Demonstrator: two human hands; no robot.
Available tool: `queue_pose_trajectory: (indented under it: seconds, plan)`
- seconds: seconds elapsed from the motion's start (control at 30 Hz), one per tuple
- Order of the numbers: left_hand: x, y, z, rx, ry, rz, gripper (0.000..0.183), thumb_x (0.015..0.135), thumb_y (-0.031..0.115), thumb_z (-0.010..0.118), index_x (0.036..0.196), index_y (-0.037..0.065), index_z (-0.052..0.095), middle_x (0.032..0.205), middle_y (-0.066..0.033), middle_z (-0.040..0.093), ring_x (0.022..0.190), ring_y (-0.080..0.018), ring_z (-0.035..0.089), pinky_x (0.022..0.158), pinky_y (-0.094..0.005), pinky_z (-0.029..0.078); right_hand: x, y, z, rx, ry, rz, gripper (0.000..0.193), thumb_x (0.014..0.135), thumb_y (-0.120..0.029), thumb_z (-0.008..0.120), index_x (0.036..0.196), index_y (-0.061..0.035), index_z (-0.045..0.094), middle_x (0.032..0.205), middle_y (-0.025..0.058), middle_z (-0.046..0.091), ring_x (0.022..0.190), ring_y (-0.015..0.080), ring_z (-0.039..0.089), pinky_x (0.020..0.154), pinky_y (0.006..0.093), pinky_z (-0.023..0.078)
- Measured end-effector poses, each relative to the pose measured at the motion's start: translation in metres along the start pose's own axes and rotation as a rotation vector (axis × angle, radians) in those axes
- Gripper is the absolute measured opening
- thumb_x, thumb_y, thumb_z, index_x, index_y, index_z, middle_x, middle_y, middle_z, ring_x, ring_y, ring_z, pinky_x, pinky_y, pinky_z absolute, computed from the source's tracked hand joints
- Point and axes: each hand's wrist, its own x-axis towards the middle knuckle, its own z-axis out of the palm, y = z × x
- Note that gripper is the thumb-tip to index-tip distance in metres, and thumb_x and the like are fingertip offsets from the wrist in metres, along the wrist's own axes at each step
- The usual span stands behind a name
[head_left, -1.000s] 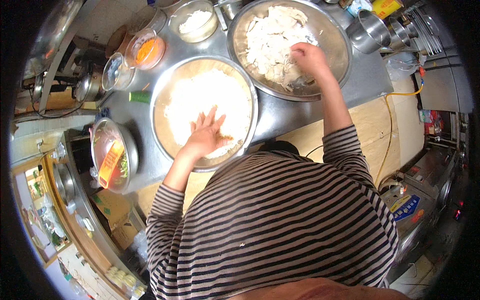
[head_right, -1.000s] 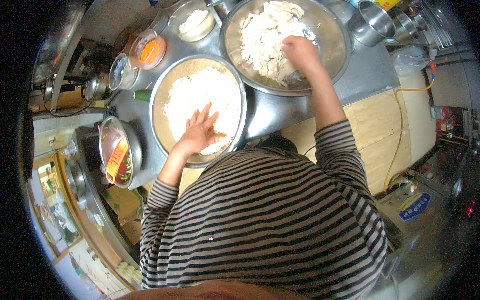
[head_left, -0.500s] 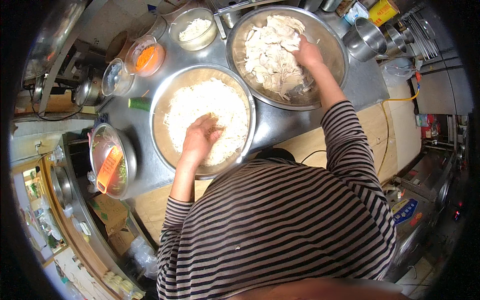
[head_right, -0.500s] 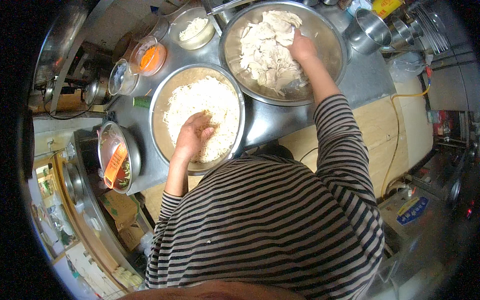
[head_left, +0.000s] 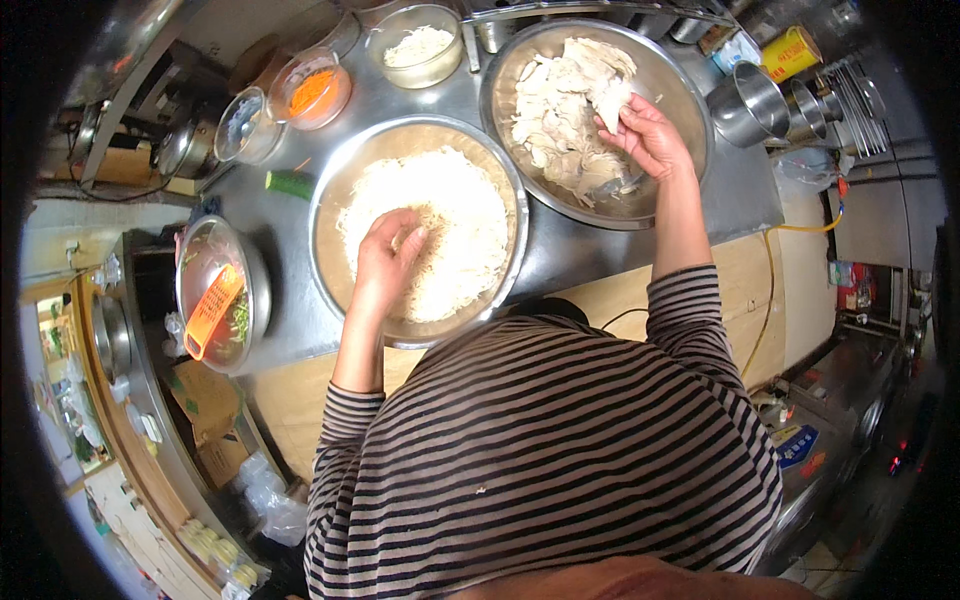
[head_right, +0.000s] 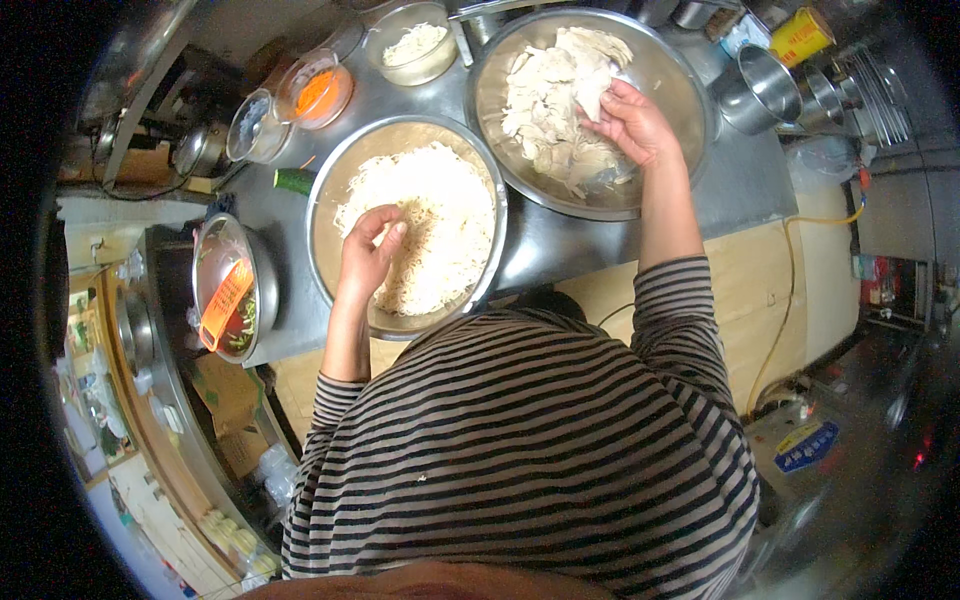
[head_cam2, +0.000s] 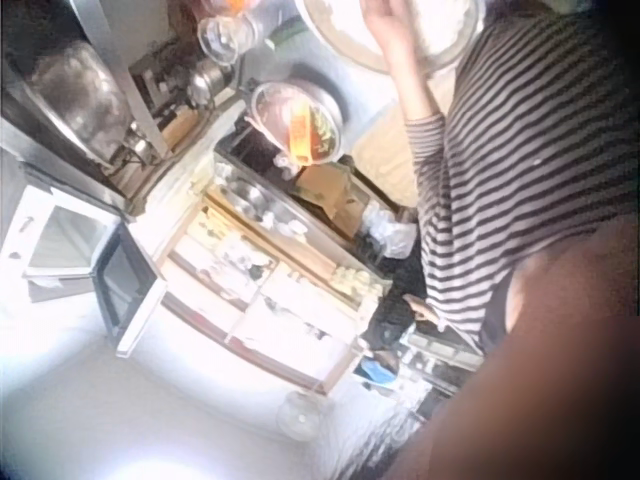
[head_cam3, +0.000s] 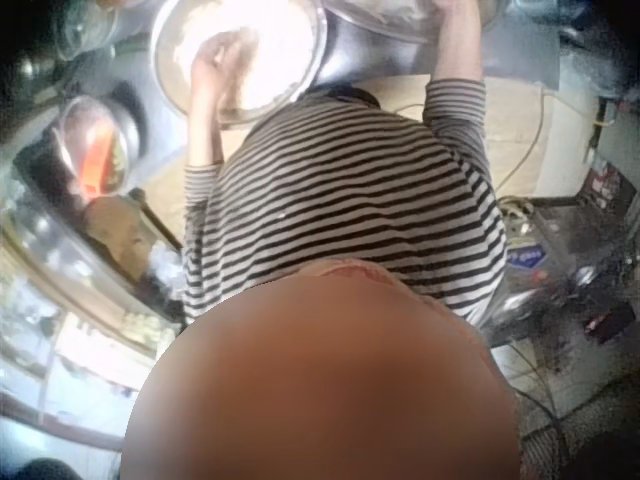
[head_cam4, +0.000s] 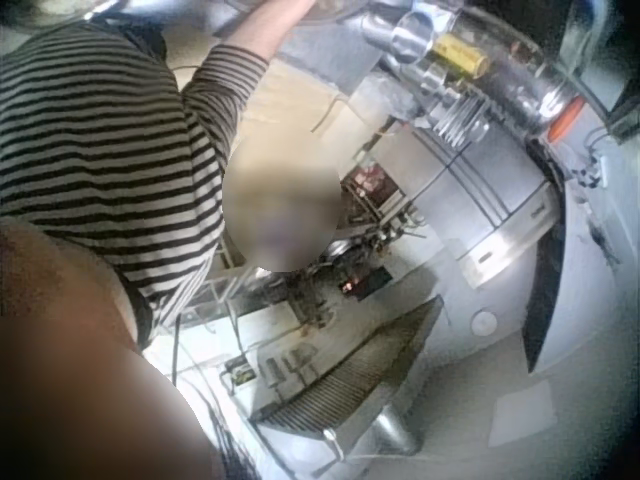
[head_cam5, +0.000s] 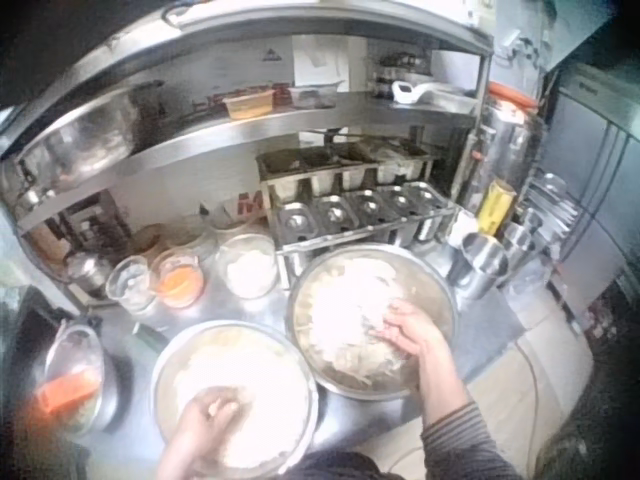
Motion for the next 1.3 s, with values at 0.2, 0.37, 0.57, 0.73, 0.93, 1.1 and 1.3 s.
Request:
queue_pose_trajectory:
  seconds: [0.2,0.37,0.57,0.73,0.93,1.1,1.3]
  plan:
    - [0.003,-0.009,0.006,-0.208,0.015,0.012,0.021,0.085,0.016,0.064,0.101,0.002,0.063,0.112,-0.0095,0.058,0.096,-0.0188,0.059,0.083,-0.0301,0.049,0.016,0.034,0.042,0.387,-0.291,-0.086,0.037,0.090,-0.001,0.048,0.127,0.0012,0.042,0.120,0.0150,0.054,0.109,0.0301,0.053,0.092,0.0453,0.045]
    - [0.010,-0.002,0.015,-0.261,0.164,-0.028,0.023,0.083,0.020,0.065,0.099,0.003,0.064,0.097,-0.0102,0.063,0.090,-0.0194,0.061,0.081,-0.0317,0.050,0.018,0.058,0.097,0.158,-0.009,0.042,0.037,0.092,-0.005,0.045,0.129,-0.0061,0.040,0.123,0.0119,0.051,0.108,0.0243,0.052,0.096,0.0442,0.040]
    - [0.027,0.022,0.013,-1.008,0.224,-0.210,0.073,0.093,0.056,0.035,0.133,-0.006,0.034,0.122,-0.0181,0.054,0.119,-0.0251,0.046,0.101,-0.0342,0.036,-0.007,0.127,0.205,-0.366,-0.492,0.044,0.046,0.093,-0.016,0.048,0.134,-0.0007,0.032,0.126,0.0166,0.046,0.111,0.0235,0.048,0.098,0.0346,0.037]
    - [0.012,0.027,-0.001,-0.802,0.529,-0.298,0.075,0.093,0.055,0.032,0.139,-0.004,0.026,0.139,-0.0231,0.035,0.130,-0.0292,0.034,0.106,-0.0365,0.029,-0.056,0.162,0.270,0.055,-0.460,0.191,0.068,0.097,-0.048,0.032,0.145,-0.0033,0.014,0.145,0.0184,0.026,0.134,0.0280,0.027,0.109,0.0373,0.024]
    - [-0.015,0.055,0.009,-0.458,0.642,-0.326,0.067,0.094,0.047,0.034,0.140,-0.001,0.026,0.147,-0.0182,0.024,0.138,-0.0301,0.019,0.112,-0.0373,0.016,-0.069,0.155,0.318,-0.060,-0.329,0.133,0.072,0.095,-0.056,0.016,0.145,-0.0039,0.013,0.150,0.0167,0.015,0.139,0.0292,0.016,0.113,0.0393,0.015]
    - [0.003,0.057,0.029,-0.642,0.783,-0.274,0.070,0.095,0.054,0.028,0.142,0.002,0.023,0.148,-0.0173,0.023,0.139,-0.0294,0.016,0.113,-0.0369,0.014,-0.071,0.157,0.334,-0.168,-0.346,0.090,0.071,0.096,-0.055,0.016,0.145,-0.0032,0.013,0.150,0.0168,0.015,0.138,0.0290,0.016,0.113,0.0398,0.015]
    - [0.018,0.035,0.044,-0.621,0.748,-0.298,0.065,0.097,0.051,0.022,0.145,0.008,0.016,0.152,-0.0122,0.012,0.140,-0.0258,0.010,0.114,-0.0361,0.011,-0.075,0.161,0.344,-0.214,-0.382,0.141,0.072,0.096,-0.055,0.016,0.145,-0.0027,0.012,0.150,0.0169,0.015,0.138,0.0290,0.016,0.113,0.0399,0.014]
